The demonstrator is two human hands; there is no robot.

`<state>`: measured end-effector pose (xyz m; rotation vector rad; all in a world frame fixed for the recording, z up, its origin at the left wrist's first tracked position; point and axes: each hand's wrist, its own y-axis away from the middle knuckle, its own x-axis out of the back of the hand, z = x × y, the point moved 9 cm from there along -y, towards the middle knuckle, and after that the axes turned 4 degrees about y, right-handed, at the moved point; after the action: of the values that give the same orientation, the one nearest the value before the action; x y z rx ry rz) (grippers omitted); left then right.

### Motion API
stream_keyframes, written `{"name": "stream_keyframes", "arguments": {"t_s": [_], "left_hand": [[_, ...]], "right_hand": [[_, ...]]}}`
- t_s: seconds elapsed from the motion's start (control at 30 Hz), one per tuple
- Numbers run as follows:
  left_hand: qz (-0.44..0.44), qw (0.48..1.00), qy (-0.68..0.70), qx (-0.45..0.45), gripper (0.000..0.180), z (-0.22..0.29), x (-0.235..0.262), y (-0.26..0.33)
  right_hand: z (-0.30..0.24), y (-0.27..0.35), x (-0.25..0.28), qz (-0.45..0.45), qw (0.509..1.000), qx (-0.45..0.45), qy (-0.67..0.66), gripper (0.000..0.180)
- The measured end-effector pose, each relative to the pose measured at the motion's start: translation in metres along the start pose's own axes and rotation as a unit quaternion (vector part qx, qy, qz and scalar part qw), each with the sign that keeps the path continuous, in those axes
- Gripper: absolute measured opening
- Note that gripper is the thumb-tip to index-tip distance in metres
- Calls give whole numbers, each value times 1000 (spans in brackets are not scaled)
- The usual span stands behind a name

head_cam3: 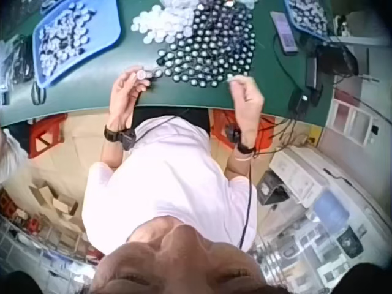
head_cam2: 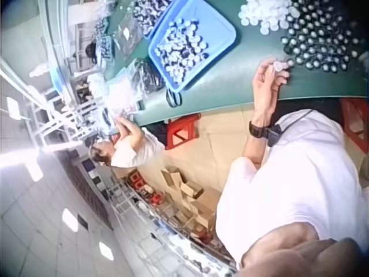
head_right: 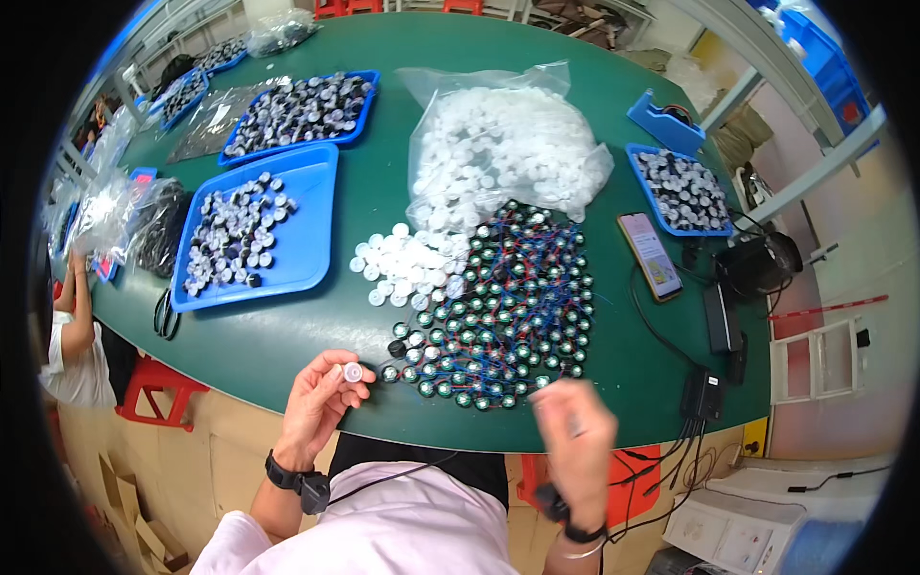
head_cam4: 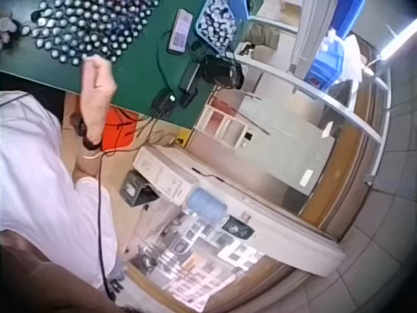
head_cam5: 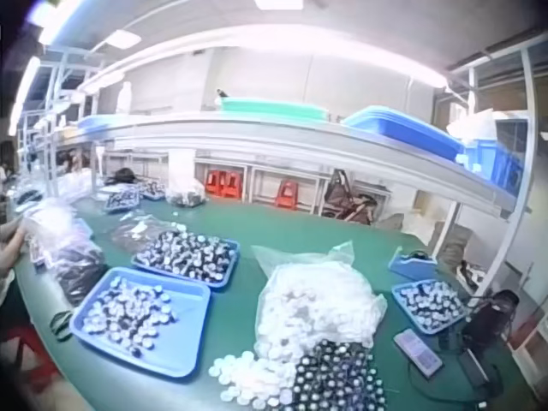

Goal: Manual assembly of small circular plastic components with wires on a factory workbench.

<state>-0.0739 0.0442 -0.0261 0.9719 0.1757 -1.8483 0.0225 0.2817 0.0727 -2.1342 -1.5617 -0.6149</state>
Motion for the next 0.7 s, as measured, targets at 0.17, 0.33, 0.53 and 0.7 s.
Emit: {"name": "stream_keyframes", "arguments": {"t_s": [0.17,0.33,0.53,0.7], "left_hand": [[34,995,-92,-9,16,20,9,4],[5,901,-415,-124,14,42,-10,1],[-22,744,-603,-286,22,44,-55,10],[-11,662,-677,-321,27,39,-70,5]], "right_hand": [[-22,4,-75,-48,995,53,64,17],[-34,-2,-102,-83,986,95,107,21],[-26,5,-98,-55,994,65,72,23],[-18,13,-96,-61,995,44,64,22]]}}
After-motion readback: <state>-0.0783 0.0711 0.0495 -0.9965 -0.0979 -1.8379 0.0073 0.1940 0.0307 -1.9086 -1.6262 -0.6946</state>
